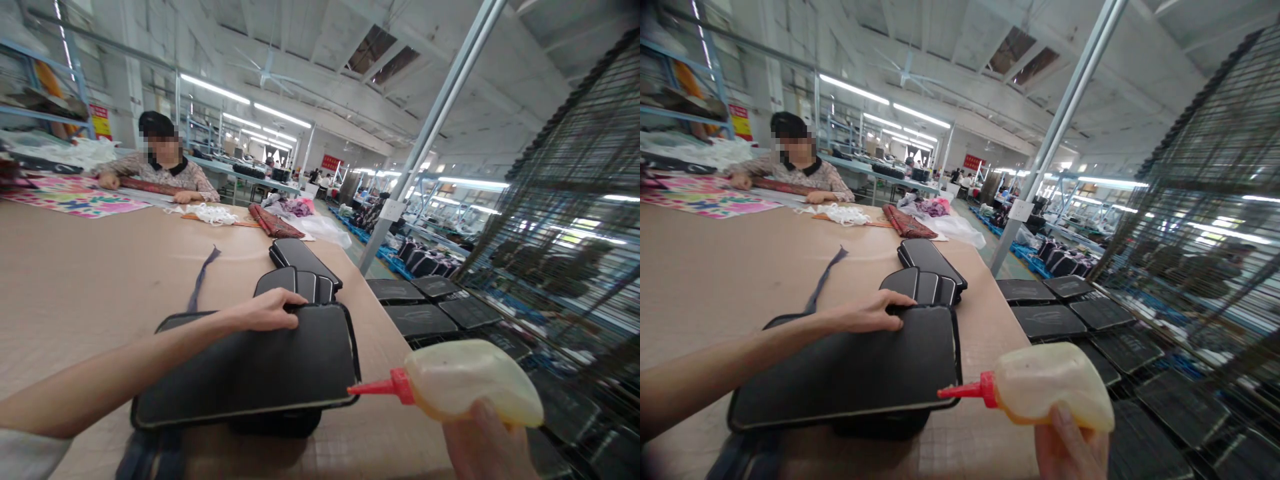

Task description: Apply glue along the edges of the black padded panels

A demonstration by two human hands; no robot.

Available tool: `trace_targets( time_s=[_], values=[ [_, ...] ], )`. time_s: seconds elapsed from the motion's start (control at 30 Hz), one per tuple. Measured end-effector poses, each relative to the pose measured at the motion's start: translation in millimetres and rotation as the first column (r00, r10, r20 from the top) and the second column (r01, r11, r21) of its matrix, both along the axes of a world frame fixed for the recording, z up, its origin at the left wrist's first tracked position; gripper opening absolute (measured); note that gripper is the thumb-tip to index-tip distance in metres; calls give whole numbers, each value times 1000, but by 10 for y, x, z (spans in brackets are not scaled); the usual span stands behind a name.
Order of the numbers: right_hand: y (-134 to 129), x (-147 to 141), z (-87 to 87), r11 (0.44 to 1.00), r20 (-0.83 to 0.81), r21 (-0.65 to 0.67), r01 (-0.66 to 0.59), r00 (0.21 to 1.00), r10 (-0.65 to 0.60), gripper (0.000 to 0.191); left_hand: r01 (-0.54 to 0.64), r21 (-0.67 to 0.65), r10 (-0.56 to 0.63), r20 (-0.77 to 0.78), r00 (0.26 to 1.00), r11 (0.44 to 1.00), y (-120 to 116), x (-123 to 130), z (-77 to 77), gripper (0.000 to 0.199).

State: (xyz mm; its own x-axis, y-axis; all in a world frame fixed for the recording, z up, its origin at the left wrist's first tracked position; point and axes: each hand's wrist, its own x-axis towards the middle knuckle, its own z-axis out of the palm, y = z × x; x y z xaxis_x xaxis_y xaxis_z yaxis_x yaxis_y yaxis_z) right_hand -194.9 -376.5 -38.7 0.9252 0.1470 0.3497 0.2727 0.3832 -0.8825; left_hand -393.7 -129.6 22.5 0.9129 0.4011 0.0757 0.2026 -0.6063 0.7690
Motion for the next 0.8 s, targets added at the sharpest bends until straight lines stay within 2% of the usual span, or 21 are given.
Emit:
trace_targets(
  time_s=[0.1, 0.17, 0.27, 0.43, 0.57, 0.7, 0.8],
  values=[
    [31, -124, -180, 999, 10, 19, 42, 999, -42, 51, -66, -292, 98, 93, 991, 954, 112, 108, -131, 38],
    [106, -217, -243, 999, 8, 35, 41, 999, -41, 49, -119, -476, 207, 136, 969, 871, 139, 187, -212, 35],
    [241, -347, -229, 995, -12, 98, 24, 1000, -23, 48, -137, -634, 292, 147, 945, 761, 139, 295, -325, 35],
    [418, -424, -132, 984, -117, 164, -66, 989, 86, 51, -106, -702, 296, 155, 942, 704, 164, 413, -497, 38],
    [561, -313, -177, 974, -149, 195, -115, 978, 146, 51, -116, -733, 306, 130, 943, 670, 213, 468, -597, 36],
    [658, -187, -331, 979, -124, 174, -106, 984, 129, 46, -110, -746, 302, 126, 945, 656, 254, 520, -647, 37],
    [616, -269, -611, 989, -171, 57, -136, 975, 144, 44, -110, -755, 307, 125, 944, 647, 316, 559, -668, 35]
  ],
)
